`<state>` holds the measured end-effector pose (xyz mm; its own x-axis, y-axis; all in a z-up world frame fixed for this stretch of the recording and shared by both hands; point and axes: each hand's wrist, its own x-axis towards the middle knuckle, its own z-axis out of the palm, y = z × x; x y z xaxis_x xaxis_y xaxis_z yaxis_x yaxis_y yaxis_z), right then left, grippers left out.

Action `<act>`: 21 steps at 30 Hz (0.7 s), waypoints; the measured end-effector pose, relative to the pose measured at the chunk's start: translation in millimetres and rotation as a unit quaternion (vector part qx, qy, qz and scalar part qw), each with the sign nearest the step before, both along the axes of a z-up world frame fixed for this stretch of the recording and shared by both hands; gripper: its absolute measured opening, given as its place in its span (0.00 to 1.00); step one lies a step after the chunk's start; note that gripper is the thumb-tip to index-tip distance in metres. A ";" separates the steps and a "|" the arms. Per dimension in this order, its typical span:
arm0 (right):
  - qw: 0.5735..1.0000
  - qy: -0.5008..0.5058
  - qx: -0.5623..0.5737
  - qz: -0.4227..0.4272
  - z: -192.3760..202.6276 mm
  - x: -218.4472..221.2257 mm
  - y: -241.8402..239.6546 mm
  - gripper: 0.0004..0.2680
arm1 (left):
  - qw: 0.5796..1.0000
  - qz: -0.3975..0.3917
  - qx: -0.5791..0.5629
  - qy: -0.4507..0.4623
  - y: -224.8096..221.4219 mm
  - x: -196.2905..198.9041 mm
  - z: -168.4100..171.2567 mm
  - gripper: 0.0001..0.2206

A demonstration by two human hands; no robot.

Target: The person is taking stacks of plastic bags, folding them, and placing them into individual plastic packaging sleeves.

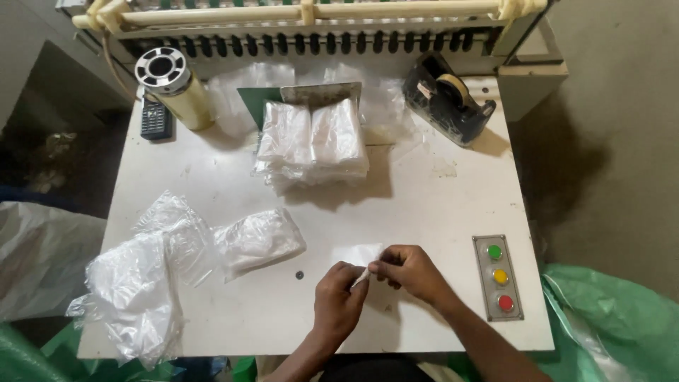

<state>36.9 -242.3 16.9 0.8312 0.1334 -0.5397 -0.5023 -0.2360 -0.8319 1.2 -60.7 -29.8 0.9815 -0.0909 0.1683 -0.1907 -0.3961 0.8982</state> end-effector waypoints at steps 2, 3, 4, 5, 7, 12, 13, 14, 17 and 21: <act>0.998 -0.056 0.038 0.000 -22.8 -5.1 0.7 0.17 | 0.976 0.008 -0.166 0.137 1.0 2.4 20.8 0.05; 0.991 -0.105 0.082 -0.014 -35.8 -12.0 2.0 0.28 | 0.907 0.005 -0.322 0.273 3.1 0.1 30.8 0.07; 0.991 -0.102 0.083 -0.007 -59.0 -16.8 -6.3 0.28 | 0.906 0.013 -0.324 0.272 5.0 -2.0 21.2 0.07; 0.987 -0.058 0.146 0.013 -81.8 -19.0 -15.0 0.23 | 0.871 0.005 -0.392 0.298 6.8 -0.7 12.2 0.05; 0.977 -0.015 0.209 0.034 -80.3 -18.1 -22.2 0.18 | 0.831 -0.004 -0.457 0.318 19.3 4.5 5.8 0.05; 0.960 -0.089 -0.209 -0.161 0.0 -8.1 -29.1 0.25 | 0.932 0.108 0.305 -0.161 80.3 34.8 -10.9 0.24; 0.960 -0.087 -0.209 -0.164 -5.7 -9.6 -35.2 0.25 | 0.933 0.106 0.305 -0.161 91.9 40.8 -24.3 0.24; 0.950 -0.171 -0.166 -0.200 -11.3 -11.0 -41.2 0.18 | 0.916 0.112 0.347 -0.167 103.5 46.9 -37.6 0.13; 0.949 -0.266 -0.067 -0.157 -23.4 -10.4 -34.9 0.17 | 0.933 0.088 0.299 -0.181 98.4 34.7 -13.3 0.04; 0.978 -0.199 0.060 0.033 -23.2 -12.7 -7.7 0.26 | 0.971 0.015 -0.196 0.133 55.3 7.3 36.3 0.11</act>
